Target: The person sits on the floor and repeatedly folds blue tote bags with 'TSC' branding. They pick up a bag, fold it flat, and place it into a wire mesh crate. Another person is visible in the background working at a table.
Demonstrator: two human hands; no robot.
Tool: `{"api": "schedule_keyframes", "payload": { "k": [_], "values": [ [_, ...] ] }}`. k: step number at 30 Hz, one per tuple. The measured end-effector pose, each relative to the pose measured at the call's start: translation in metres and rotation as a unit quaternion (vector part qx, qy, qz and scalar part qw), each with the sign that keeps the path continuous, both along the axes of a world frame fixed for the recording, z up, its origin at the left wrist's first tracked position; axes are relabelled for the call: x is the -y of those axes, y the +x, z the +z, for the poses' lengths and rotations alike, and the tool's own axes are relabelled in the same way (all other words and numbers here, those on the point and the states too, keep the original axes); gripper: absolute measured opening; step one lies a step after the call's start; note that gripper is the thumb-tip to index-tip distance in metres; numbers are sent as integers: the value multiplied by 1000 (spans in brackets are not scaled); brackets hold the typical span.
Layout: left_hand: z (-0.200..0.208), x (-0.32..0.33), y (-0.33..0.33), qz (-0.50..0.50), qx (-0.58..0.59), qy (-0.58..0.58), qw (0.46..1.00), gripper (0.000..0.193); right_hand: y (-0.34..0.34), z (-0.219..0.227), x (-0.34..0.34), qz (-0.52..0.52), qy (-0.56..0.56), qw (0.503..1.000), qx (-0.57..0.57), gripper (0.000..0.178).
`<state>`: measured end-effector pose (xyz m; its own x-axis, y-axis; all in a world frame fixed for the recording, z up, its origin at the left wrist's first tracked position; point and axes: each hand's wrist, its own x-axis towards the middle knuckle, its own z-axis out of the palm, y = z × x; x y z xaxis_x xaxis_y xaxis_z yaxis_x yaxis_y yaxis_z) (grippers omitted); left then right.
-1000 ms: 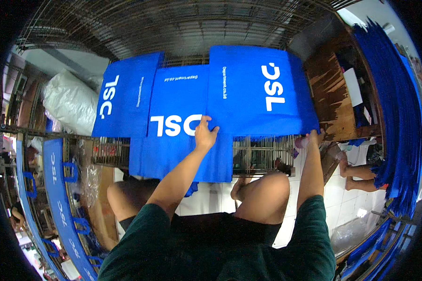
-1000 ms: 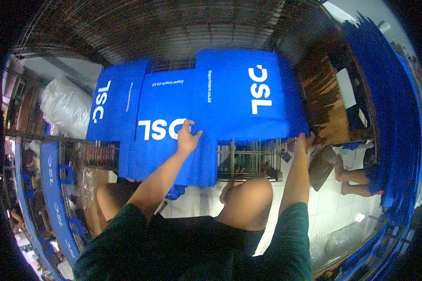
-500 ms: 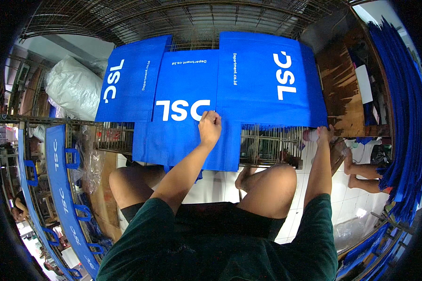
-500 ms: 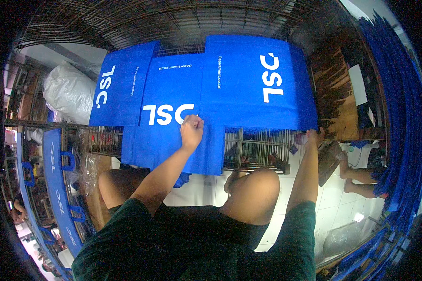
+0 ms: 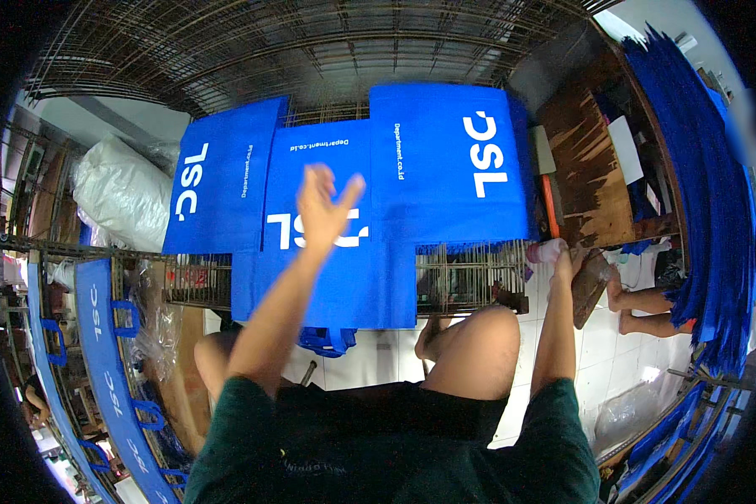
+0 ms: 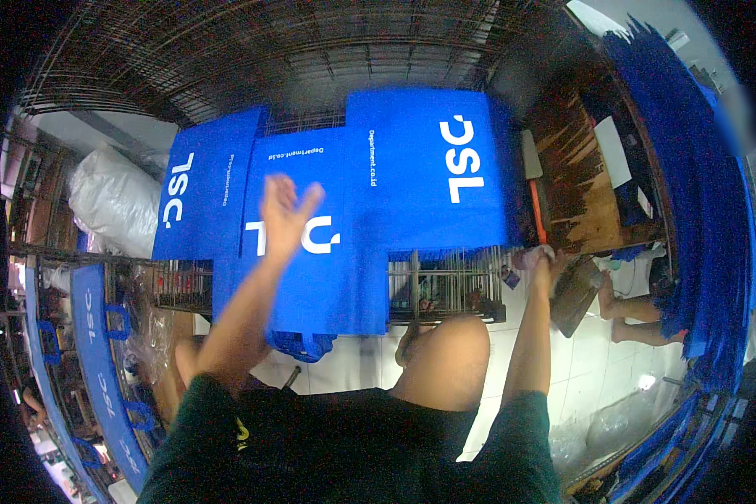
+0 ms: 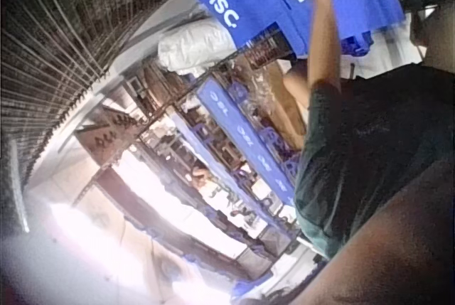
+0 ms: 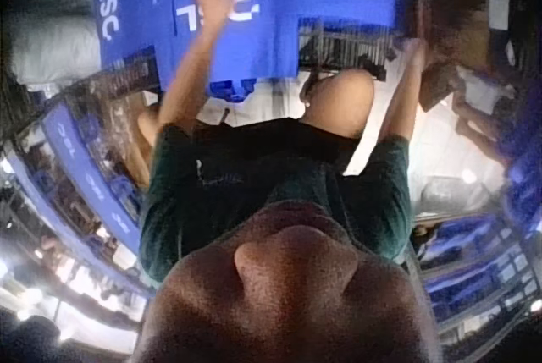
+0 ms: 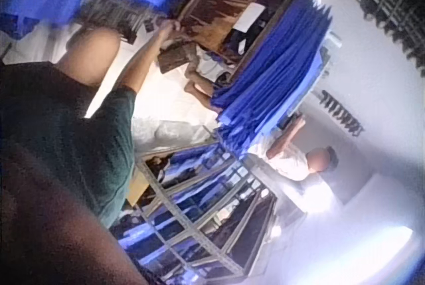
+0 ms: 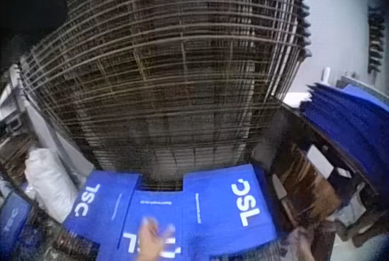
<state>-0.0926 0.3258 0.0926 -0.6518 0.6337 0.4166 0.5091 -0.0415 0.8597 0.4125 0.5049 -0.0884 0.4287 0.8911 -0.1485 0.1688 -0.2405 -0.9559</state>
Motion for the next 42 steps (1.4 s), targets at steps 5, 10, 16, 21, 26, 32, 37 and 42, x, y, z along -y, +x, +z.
{"api": "schedule_keyframes", "payload": {
  "k": [5,10,16,21,26,32,37,42],
  "values": [
    [253,-68,-79,-168,291,256,907,55,-20,77,130,6,-71,997,-14,55],
    [371,-101,-105,-245,406,322,819,75,12,82,219,-22,-110,988,-108,41],
    [382,-109,-117,-210,429,322,818,37,36,122,273,-72,-88,987,-109,39],
    [313,-48,-79,-153,378,347,844,20,66,158,290,-88,-27,993,-75,35],
    [225,77,8,-105,403,304,857,51,80,236,291,-74,66,994,-39,32],
    [100,191,62,63,540,148,826,42,80,400,246,-16,366,927,81,38],
    [-34,218,60,135,634,51,760,45,159,515,173,-6,426,894,-140,63],
    [-78,215,62,136,668,13,731,56,254,544,109,-66,379,822,-420,93]
  ]
}}
